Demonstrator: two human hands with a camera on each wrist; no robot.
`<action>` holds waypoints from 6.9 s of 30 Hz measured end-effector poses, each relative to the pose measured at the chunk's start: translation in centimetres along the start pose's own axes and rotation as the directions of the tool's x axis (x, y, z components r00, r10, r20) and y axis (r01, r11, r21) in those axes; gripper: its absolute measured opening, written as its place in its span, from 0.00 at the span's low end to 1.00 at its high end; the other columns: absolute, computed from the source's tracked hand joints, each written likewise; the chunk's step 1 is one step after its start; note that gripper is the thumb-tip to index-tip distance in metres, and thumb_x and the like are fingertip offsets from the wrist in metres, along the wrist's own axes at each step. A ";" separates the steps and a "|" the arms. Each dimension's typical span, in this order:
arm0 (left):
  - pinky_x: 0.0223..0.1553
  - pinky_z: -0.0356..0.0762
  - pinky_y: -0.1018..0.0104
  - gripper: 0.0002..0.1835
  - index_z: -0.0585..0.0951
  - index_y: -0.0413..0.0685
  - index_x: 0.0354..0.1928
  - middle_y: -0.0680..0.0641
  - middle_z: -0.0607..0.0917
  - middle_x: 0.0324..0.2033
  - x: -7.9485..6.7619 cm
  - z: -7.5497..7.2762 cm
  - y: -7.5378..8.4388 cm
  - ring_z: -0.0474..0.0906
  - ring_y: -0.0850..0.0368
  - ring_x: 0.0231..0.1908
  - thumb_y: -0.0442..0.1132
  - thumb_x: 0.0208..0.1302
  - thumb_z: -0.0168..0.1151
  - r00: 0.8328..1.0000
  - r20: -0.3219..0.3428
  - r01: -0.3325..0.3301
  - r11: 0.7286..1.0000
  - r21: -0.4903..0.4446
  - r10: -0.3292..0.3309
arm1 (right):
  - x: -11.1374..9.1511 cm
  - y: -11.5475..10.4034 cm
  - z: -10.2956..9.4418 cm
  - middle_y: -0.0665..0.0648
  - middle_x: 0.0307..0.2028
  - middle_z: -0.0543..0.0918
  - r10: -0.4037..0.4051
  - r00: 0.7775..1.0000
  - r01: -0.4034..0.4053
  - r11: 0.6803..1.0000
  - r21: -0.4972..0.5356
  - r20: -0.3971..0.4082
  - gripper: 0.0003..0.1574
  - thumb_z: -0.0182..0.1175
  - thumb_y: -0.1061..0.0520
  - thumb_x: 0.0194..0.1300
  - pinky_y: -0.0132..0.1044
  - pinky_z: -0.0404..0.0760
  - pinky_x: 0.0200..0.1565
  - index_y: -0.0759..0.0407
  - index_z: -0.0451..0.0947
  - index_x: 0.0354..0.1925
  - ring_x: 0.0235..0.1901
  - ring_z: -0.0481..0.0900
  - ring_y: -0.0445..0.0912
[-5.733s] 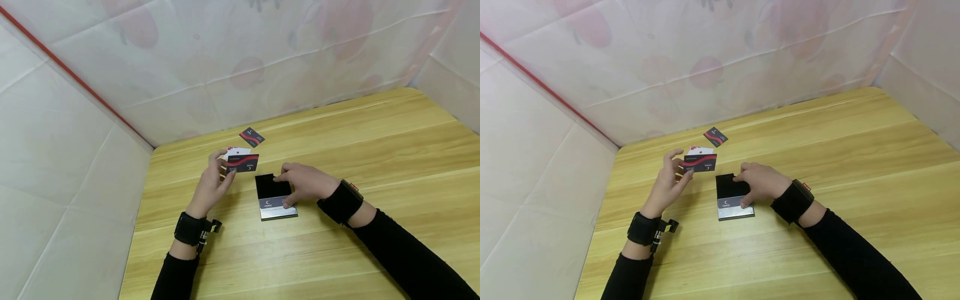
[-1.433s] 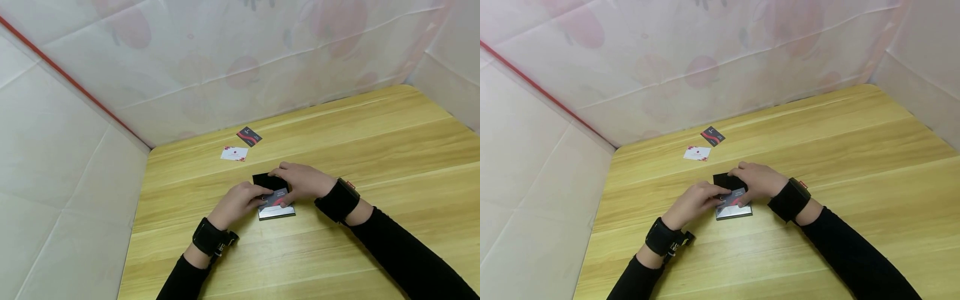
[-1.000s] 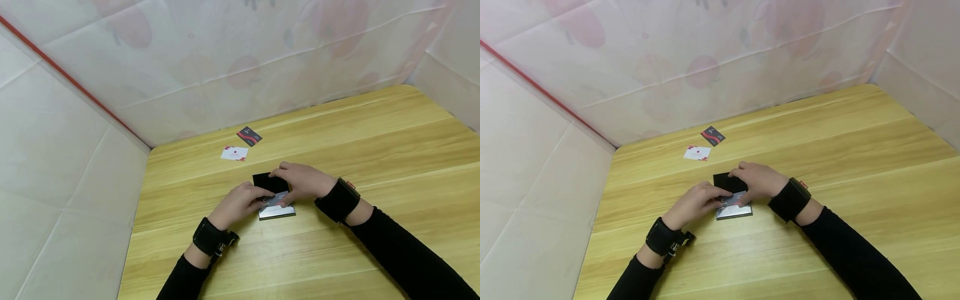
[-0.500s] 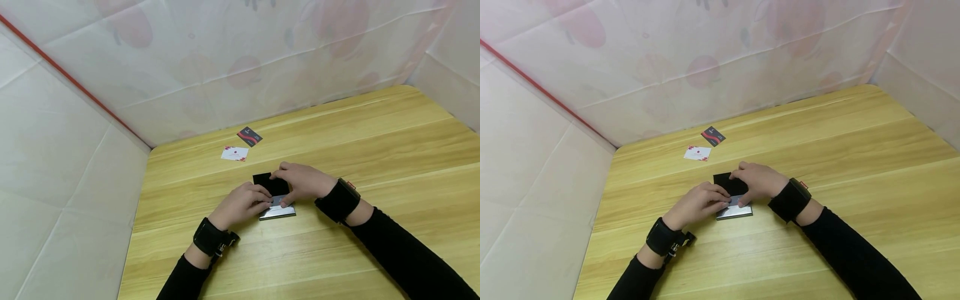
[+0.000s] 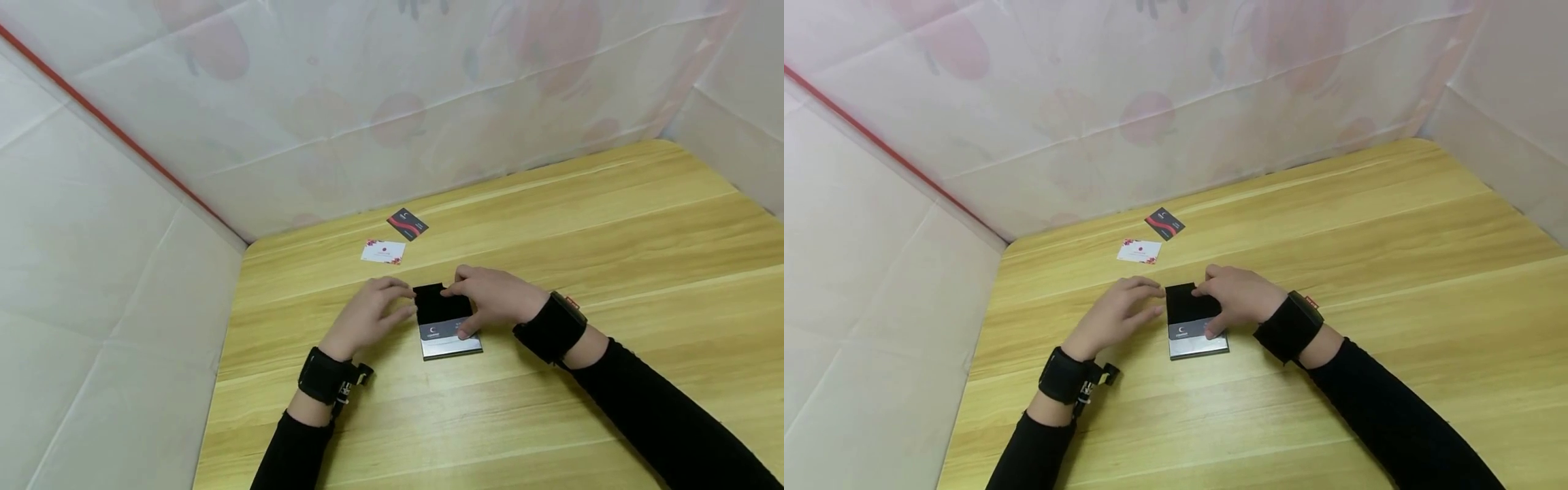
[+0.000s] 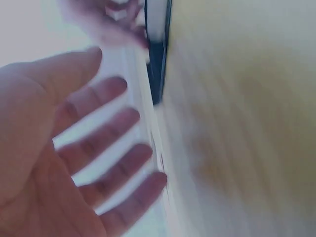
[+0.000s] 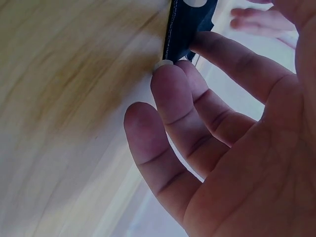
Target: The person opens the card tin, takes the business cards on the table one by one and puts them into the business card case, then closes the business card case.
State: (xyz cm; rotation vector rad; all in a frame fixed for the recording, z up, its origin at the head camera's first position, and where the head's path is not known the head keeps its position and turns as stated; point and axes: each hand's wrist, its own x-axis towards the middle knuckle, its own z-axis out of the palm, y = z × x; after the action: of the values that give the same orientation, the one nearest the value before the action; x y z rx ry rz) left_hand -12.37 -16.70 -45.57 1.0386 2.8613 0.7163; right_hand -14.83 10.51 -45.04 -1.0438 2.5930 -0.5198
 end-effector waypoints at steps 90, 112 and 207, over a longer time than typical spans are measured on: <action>0.38 0.66 0.61 0.13 0.60 0.46 0.27 0.44 0.85 0.52 2.4 -4.6 1.9 0.78 0.51 0.60 0.24 0.57 0.51 0.865 -0.472 -0.276 0.948 -0.161 0.172 | -1.1 -0.5 -0.4 0.50 0.44 0.75 0.011 1.000 -0.011 1.000 0.007 -0.001 0.50 0.76 0.34 0.47 0.34 0.71 0.33 0.53 0.78 0.64 0.26 0.68 0.40; 0.37 0.79 0.66 0.06 0.76 0.46 0.41 0.49 0.75 0.39 2.2 -4.3 2.6 0.74 0.58 0.39 0.38 0.67 0.63 0.902 -0.404 -0.152 0.988 0.029 0.151 | -1.0 -0.2 -0.3 0.50 0.45 0.75 0.009 1.000 -0.009 1.000 -0.012 -0.003 0.51 0.76 0.32 0.45 0.34 0.72 0.34 0.53 0.78 0.64 0.29 0.69 0.40; 0.43 0.79 0.71 0.12 0.87 0.57 0.49 0.59 0.88 0.43 3.0 1.4 4.1 0.81 0.67 0.40 0.47 0.65 0.68 0.976 0.141 -0.175 0.982 0.067 0.165 | -0.7 -0.4 0.2 0.47 0.41 0.74 -0.029 0.999 0.029 0.999 -0.016 -0.034 0.45 0.77 0.35 0.47 0.34 0.74 0.38 0.53 0.81 0.59 0.33 0.71 0.40</action>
State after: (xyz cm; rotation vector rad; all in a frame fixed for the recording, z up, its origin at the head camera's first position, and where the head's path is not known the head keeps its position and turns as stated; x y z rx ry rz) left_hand -12.02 -11.51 -44.69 1.3017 2.7300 0.5205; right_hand -14.01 10.70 -44.89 -1.0881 2.6190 -0.5296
